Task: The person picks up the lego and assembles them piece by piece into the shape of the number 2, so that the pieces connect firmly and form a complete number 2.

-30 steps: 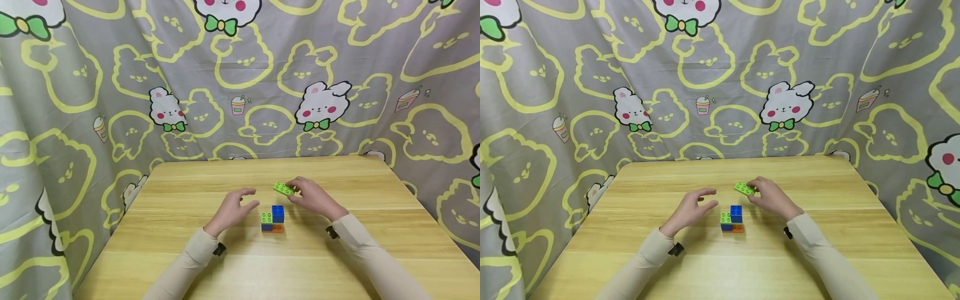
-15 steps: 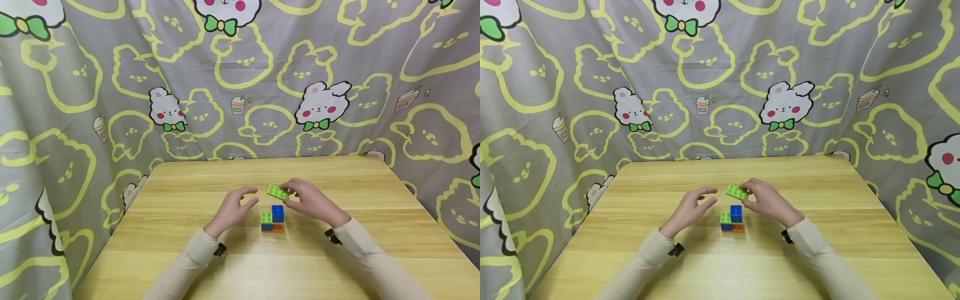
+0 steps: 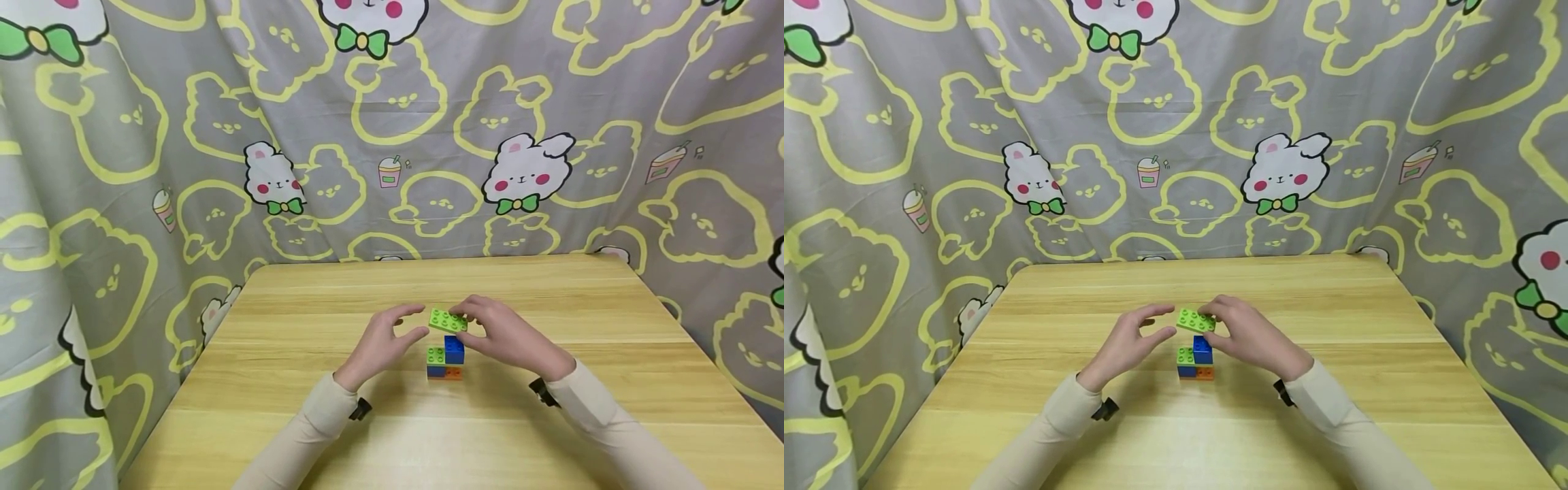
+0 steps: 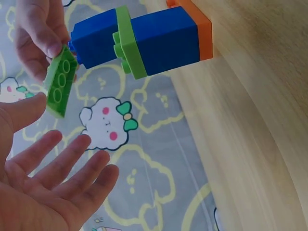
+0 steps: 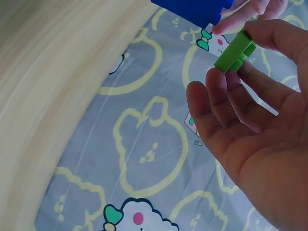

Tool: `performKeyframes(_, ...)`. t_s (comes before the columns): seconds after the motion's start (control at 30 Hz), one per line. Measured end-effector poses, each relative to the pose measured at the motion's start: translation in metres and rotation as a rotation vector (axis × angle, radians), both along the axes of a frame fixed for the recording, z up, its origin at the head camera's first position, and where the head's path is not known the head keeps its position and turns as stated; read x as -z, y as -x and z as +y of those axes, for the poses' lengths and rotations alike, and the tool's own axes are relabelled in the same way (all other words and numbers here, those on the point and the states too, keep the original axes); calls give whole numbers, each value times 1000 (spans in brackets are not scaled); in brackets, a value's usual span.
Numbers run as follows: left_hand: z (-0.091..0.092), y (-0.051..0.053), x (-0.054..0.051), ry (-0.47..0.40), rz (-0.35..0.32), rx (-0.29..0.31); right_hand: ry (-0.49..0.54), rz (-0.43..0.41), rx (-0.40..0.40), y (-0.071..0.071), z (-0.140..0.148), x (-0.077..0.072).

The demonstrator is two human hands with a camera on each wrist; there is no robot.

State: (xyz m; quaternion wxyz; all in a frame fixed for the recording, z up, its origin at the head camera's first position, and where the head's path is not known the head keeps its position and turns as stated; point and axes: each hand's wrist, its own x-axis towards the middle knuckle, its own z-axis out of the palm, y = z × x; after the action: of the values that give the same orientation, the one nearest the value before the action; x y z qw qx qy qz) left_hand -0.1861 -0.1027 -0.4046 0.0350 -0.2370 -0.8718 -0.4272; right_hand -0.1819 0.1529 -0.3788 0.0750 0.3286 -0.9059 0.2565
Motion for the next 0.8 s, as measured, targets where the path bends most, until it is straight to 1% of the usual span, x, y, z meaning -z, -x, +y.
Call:
performKeyframes(0.23,1,-1,0,-2,-22,36,-20,-18,-12,-5,-2,-2)
performKeyframes(0.43,1,-2,1,-5,-43,73,-38,-20,-23,-6,-2,1)
performKeyframes(0.6,1,-3,1,-6,-63,88,-39,-36,-25,-8,-3,4)
performKeyframes(0.8,0,-3,0,53,-57,94,-23,-41,-29,-9,-3,7)
